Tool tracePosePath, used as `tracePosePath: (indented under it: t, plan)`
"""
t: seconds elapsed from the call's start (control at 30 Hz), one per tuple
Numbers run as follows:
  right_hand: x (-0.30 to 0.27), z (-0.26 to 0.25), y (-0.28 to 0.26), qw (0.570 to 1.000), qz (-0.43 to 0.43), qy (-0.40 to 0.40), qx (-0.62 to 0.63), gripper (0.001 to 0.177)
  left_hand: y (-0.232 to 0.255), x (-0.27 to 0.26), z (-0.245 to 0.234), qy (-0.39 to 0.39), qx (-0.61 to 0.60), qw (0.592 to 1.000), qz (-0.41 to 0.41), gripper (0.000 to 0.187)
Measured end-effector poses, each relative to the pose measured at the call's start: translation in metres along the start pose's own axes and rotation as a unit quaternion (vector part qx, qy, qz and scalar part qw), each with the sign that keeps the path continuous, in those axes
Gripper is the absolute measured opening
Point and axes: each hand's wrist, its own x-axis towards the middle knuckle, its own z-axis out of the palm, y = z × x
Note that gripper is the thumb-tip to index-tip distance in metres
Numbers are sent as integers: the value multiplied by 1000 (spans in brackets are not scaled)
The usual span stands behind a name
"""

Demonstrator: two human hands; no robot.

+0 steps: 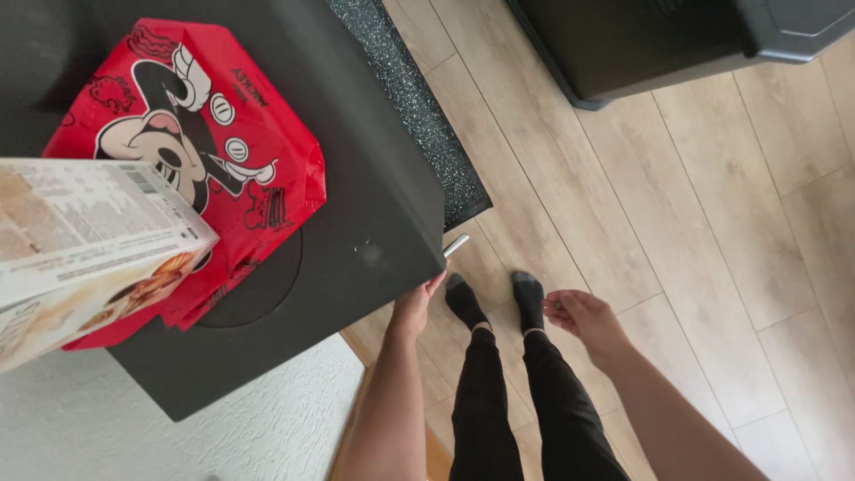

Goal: Tidying up a bedroom by folding prayer mats, adjusting the bedsheet, and organizing items on a bedside cabinet.

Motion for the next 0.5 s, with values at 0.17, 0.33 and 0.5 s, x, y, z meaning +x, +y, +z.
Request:
tracePosePath:
  t: [0.17, 0.33, 0.5]
  plan:
    - [8, 1, -15, 1000, 5, 19, -13, 28, 5, -3, 1, -16, -7, 1000, -14, 39]
    - [6, 10, -26, 999, 9, 23, -26, 28, 2, -6, -9, -23, -13, 999, -34, 37]
    - [4, 16, -29, 999, 21, 22, -27, 29, -15, -4, -28, -28, -15, 995, -91, 35]
